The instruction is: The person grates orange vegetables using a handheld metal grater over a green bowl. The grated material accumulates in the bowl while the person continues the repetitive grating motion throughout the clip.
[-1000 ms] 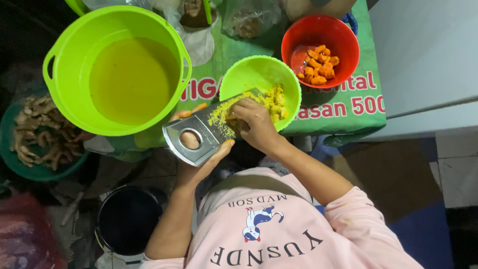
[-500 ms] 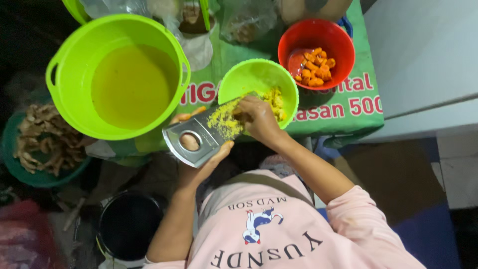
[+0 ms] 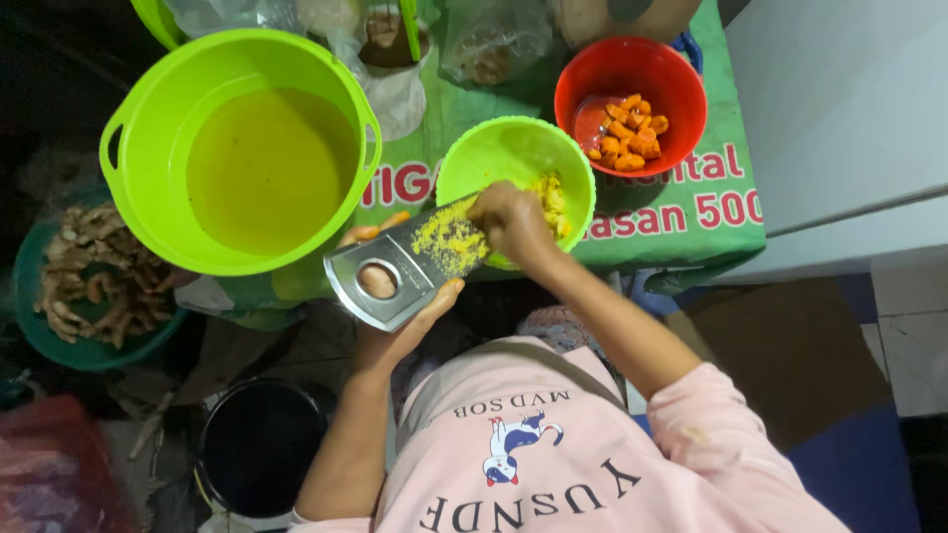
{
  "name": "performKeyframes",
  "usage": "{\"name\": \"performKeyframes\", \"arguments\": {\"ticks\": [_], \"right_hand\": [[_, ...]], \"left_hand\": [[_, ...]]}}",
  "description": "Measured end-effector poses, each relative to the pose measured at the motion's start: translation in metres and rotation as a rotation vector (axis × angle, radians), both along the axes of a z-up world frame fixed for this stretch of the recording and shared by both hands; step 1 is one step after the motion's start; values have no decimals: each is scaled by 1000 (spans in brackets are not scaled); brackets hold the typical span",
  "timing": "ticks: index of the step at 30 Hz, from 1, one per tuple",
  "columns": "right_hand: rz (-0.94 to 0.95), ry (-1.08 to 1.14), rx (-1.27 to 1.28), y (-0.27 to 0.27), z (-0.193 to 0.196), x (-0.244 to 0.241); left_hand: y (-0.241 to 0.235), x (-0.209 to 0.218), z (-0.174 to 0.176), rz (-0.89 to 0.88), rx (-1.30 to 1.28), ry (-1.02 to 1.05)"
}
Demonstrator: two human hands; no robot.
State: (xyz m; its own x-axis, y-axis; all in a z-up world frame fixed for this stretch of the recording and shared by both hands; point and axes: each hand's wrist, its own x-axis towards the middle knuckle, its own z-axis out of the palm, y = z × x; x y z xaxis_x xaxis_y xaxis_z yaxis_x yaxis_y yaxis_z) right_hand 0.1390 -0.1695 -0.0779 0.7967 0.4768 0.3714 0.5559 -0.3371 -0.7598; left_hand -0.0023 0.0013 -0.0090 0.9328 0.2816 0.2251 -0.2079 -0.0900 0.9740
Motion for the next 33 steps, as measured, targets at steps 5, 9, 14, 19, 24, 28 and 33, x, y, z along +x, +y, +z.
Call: {"name": "performKeyframes", "arguments": {"ticks": [5,9,14,19,24,28,33], "right_hand": [[51,30,43,-1,-1,-13],[-94,28,-55,0,-31,20],[-112,104,-97,-10,-66,52],[-130,169,-184,-31,-71,100],[-7,40,-304,-46,-66,121],[111,179,-275,-42,-56,105],[204,197,-253,-26,-39,82]], "left_hand": [[3,-2,-6,33,185,-19],[0,-3,-6,32,107,-78],[0,-5,-1,-40,56,-10],[8,4,16,-122,353,-228],[7,10,28,-178,302,-179],[7,12,31,-178,290,-230],[16,4,39,-208,251,-136]]}}
